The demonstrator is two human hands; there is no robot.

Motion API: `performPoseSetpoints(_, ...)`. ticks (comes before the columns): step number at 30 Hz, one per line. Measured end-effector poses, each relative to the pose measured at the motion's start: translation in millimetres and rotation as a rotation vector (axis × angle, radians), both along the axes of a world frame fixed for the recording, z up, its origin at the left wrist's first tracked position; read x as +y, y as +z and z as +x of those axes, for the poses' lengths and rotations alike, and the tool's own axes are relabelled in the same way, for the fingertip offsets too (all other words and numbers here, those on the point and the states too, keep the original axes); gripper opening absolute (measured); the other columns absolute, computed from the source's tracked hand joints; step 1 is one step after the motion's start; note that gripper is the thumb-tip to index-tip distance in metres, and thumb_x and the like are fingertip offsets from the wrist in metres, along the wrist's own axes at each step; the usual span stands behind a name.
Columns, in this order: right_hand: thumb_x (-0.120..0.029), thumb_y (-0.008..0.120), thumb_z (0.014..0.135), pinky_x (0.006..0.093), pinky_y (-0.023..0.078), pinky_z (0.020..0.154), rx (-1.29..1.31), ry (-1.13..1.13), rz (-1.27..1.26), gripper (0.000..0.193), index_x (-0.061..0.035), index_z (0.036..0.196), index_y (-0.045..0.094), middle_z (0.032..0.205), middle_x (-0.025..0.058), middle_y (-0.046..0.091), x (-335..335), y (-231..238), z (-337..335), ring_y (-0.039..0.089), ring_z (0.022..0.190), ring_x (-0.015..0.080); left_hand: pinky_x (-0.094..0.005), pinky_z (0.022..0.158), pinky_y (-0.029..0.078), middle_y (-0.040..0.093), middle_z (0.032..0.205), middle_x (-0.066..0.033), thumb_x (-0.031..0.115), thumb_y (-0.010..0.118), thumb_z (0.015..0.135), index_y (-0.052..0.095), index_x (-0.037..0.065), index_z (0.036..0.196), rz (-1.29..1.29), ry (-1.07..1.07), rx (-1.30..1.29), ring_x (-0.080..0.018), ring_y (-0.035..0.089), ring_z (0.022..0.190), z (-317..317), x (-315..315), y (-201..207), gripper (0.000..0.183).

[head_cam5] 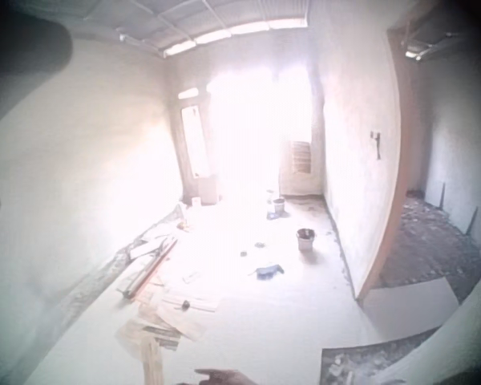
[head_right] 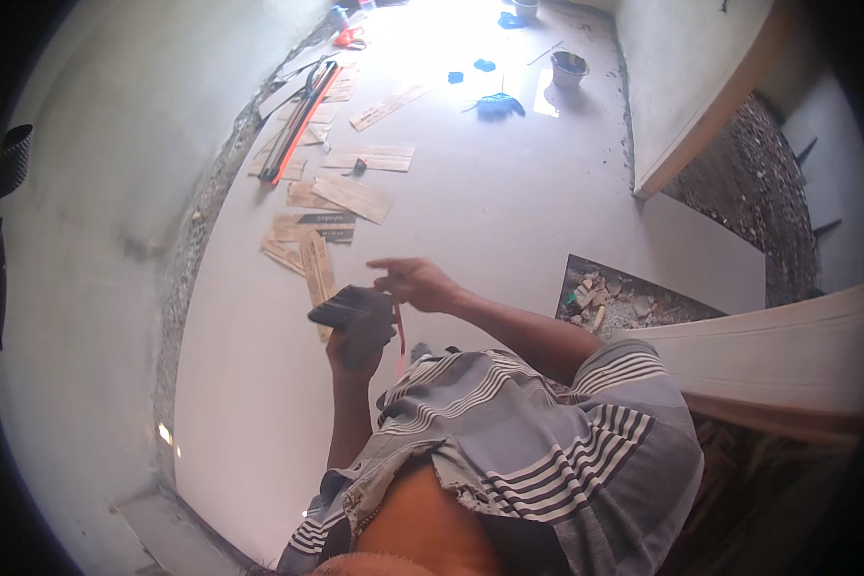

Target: The person sits on the floor and repeatedly picks up, inspects, and stacks small black objects. They handle the items one at a time, turning them over and aligning them into a neat pile.

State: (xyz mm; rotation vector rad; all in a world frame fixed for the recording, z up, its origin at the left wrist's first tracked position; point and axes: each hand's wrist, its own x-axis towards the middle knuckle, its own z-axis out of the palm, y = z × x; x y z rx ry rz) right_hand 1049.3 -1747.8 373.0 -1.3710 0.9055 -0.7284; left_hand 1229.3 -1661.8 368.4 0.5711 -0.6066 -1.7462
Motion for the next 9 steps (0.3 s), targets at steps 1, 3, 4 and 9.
performPoseSetpoints(1, -0.016, 0.066, 0.092, 0.0270, 0.052, 0.061, -0.094, -0.142, 0.056, 0.035, -0.0026, 0.123, 0.061, 0.077, 0.0045, 0.066, -8, 3, 1, 0.063, 0.070, 0.0135, -0.0372, 0.082, 0.055, 0.055, 0.128, -0.0183, 0.046, 0.064, 0.080, 0.043, 0.000, 0.139, -0.010, -0.076, 0.001, -0.0307, 0.062, 0.105, 2, -19, 0, 0.078)
performPoseSetpoints(3, -0.018, 0.066, 0.092, 0.0260, 0.051, 0.059, -0.093, -0.286, 0.099, 0.027, 0.0003, 0.112, 0.062, 0.078, 0.0062, 0.067, -18, 10, 0, 0.062, 0.069, 0.0122, -0.0379, 0.084, 0.054, 0.057, 0.125, -0.0181, 0.045, 0.062, 0.083, 0.045, 0.000, 0.137, -0.037, -0.198, -0.013, -0.0295, 0.062, 0.107, 9, -48, 2, 0.073)
performPoseSetpoints(4, -0.018, 0.065, 0.093, 0.0254, 0.050, 0.058, -0.136, -0.350, 0.110, 0.025, 0.0017, 0.107, 0.062, 0.079, 0.0071, 0.067, -24, 12, 0, 0.062, 0.069, 0.0115, -0.0383, 0.085, 0.053, 0.057, 0.124, -0.0180, 0.045, 0.062, 0.084, 0.045, -0.001, 0.136, -0.048, -0.258, -0.017, -0.0289, 0.061, 0.108, 13, -66, 3, 0.071)
performPoseSetpoints(9, -0.018, 0.065, 0.095, 0.0232, 0.052, 0.054, -0.302, -0.511, 0.088, 0.030, -0.0022, 0.118, 0.053, 0.079, 0.0059, 0.066, -35, -18, 22, 0.063, 0.065, 0.0108, -0.0396, 0.094, 0.051, 0.058, 0.126, -0.0174, 0.047, 0.060, 0.088, 0.041, -0.001, 0.141, -0.033, -0.380, -0.074, -0.0294, 0.060, 0.111, 39, -118, -17, 0.074)
